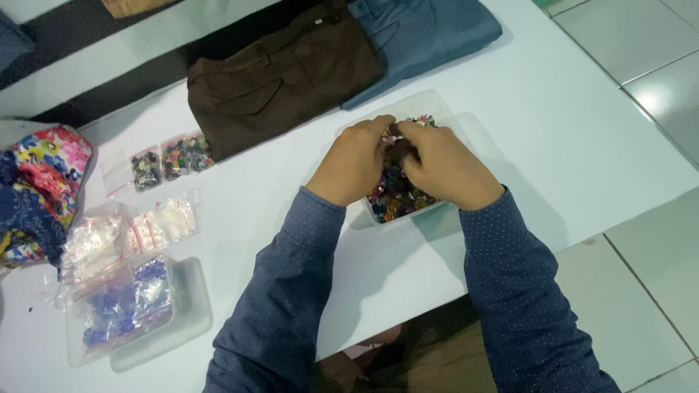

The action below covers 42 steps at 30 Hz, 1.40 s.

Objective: Sorting colorful buttons from a large container into small plastic bags on a workspace

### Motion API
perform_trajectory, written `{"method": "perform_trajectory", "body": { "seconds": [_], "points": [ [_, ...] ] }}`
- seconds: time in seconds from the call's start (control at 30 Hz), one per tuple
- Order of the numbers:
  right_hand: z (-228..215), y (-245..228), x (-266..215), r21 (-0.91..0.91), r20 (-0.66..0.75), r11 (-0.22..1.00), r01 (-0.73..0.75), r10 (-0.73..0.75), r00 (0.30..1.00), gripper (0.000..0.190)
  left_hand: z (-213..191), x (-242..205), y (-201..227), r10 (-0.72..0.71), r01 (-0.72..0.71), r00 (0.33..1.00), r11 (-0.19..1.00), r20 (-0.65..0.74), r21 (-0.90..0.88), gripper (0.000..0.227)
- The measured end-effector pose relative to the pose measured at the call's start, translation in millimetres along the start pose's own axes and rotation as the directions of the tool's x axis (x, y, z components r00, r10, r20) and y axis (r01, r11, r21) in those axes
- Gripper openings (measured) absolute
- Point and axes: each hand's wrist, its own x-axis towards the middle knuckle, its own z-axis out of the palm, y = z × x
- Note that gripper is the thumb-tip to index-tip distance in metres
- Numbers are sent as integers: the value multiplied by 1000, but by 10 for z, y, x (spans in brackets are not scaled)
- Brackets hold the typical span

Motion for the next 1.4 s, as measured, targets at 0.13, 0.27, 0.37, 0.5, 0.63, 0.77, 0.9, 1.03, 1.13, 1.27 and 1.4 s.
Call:
{"method": "perform_trajectory", "body": {
  "seconds": [0.13,0.27,0.37,0.5,0.63,0.77,0.9,1.03,1.13,1.27,1.4],
  "points": [
    [-102,-68,-23,112,-232,982,153,-124,965,28,-77,-21,50,41,-42,996,999,-76,-11,38],
    [-106,68,3,10,-395,969,247,-223,891,13,-157,-10,91,82,-81,988,997,-134,9,33],
    [-52,146,12,-16,-361,989,145,-141,922,13,-29,-5,61,56,-50,995,996,-83,76,33],
    [74,326,98,-157,-175,986,-46,18,984,24,165,-85,5,-13,3,999,960,32,280,36],
    [-51,-94,16,-64,1,995,-76,76,997,34,209,-32,-104,-19,1,997,970,72,243,38],
    [-49,-78,1,87,-177,992,96,-79,981,24,31,-19,-17,-39,28,999,968,38,248,37],
    [-61,-49,-11,42,-203,994,100,-90,975,18,-104,-76,126,-8,13,1000,936,-17,352,36],
    [-76,-307,7,-98,42,995,12,-8,999,14,-53,-82,83,30,-19,999,912,-19,410,35],
    [-58,-319,17,-214,58,973,-83,97,994,25,-51,-77,67,36,-18,999,905,-34,426,37],
    [1,6,42,-254,-122,966,-55,25,992,31,-16,-61,29,58,-24,996,901,-64,433,37],
    [90,157,51,-204,-177,979,18,-55,983,33,58,-82,-5,57,-15,995,907,-86,421,37]
  ]
}}
